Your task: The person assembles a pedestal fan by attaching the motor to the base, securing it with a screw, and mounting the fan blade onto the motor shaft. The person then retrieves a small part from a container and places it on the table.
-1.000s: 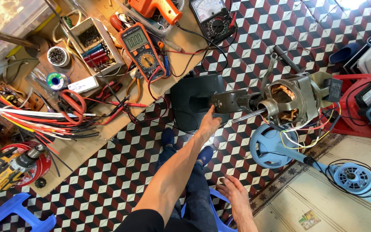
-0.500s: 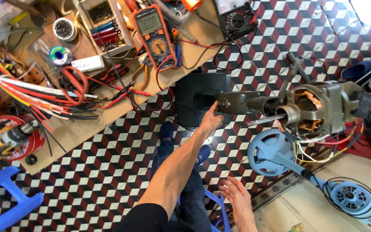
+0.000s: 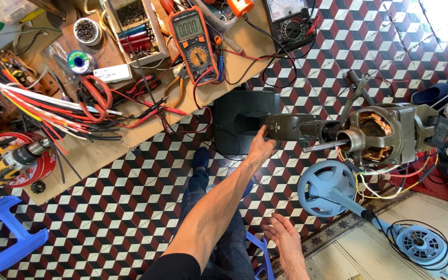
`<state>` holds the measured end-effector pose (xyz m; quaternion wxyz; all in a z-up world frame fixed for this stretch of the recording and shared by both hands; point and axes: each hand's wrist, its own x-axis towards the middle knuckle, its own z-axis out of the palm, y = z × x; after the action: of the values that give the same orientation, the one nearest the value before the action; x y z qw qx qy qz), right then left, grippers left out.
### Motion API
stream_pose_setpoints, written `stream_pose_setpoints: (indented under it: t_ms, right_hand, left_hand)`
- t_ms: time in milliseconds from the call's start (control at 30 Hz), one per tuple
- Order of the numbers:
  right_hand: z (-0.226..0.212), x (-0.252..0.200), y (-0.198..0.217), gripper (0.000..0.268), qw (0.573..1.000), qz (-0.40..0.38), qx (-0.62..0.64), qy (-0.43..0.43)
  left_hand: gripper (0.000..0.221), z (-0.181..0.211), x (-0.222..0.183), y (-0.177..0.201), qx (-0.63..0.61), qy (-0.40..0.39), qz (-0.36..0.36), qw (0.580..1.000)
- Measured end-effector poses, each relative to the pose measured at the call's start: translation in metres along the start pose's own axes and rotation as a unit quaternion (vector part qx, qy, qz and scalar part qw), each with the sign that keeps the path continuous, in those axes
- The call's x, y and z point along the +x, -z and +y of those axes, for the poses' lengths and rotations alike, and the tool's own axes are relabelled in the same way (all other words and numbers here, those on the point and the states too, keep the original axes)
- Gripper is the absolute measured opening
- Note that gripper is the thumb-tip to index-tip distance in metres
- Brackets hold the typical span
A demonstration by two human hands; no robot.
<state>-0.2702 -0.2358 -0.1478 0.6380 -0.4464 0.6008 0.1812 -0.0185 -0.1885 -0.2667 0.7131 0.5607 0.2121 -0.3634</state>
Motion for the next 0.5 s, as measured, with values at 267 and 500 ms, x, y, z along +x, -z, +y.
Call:
stream_pose_setpoints:
  t_ms: [267, 500]
  right_hand:
    - [0.019, 0.013, 0.024, 0.047, 0.999, 0.019, 0.036, -0.018]
    - [0.018, 0.009, 0.031, 0.048, 0.998, 0.028, 0.042, -0.024]
  left_hand:
    - [0.083, -0.005, 0.010, 0.003, 0.108, 0.011, 0.011, 0.994]
    - [0.072, -0.013, 0.027, 0.002, 0.164, -0.124, 0.023, 0.978]
